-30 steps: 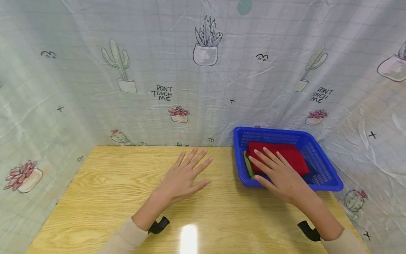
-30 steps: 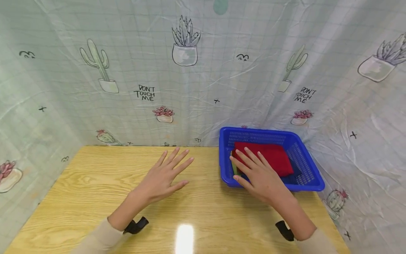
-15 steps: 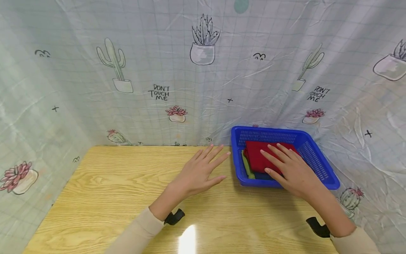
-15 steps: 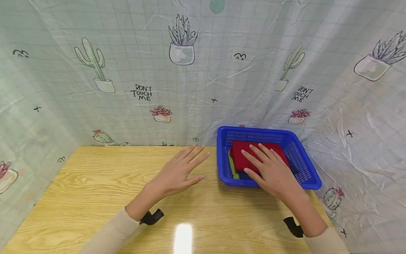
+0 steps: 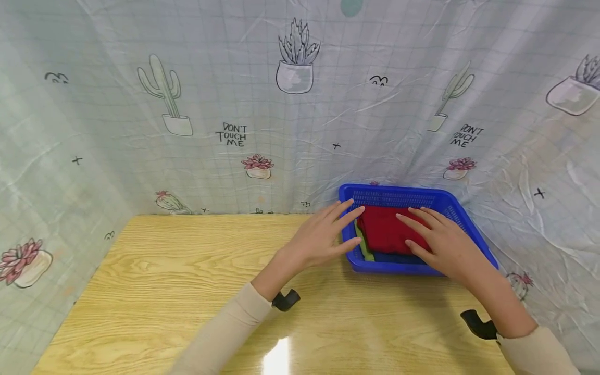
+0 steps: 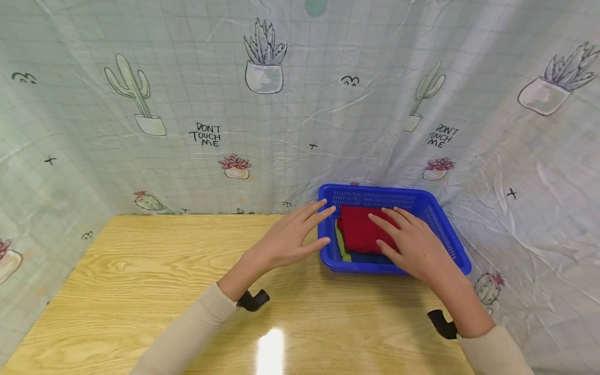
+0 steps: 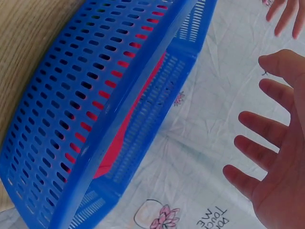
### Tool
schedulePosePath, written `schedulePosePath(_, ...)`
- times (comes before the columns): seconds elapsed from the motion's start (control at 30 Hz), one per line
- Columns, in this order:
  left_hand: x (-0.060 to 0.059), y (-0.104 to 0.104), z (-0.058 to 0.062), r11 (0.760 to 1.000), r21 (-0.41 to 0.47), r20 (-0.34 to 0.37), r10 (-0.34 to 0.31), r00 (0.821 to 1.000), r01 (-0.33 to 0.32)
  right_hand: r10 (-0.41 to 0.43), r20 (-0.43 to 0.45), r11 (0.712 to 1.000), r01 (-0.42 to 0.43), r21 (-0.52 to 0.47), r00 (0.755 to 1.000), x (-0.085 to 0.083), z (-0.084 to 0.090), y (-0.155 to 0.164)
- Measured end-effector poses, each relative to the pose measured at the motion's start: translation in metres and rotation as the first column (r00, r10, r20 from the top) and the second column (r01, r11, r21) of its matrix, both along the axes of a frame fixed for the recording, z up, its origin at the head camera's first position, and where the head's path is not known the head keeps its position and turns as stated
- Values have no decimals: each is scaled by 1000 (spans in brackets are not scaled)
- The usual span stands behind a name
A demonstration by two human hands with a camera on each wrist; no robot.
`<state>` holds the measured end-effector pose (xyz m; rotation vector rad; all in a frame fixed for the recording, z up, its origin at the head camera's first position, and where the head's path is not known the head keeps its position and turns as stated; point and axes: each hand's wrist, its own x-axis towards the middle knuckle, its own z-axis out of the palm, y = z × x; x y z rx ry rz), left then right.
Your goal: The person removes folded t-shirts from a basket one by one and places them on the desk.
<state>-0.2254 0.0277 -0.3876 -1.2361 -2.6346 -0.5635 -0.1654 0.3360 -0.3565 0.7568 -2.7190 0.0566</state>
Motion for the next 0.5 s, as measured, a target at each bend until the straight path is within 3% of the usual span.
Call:
schedulePosePath(0.17,-11,14,-1,1000,18,80,7,997,-8,11,52,1000,-10,-10,999,-11,0,2)
schedulePosePath(0.37,-22,32,5,1000,3,144,-1,990,0,-67,203,997,76,-35,977,-23,7,15)
schedulePosePath(0.5,-30,45,11,999,36,173,-7,985,1,-81,223,993,97,-64,971,-32,10,27)
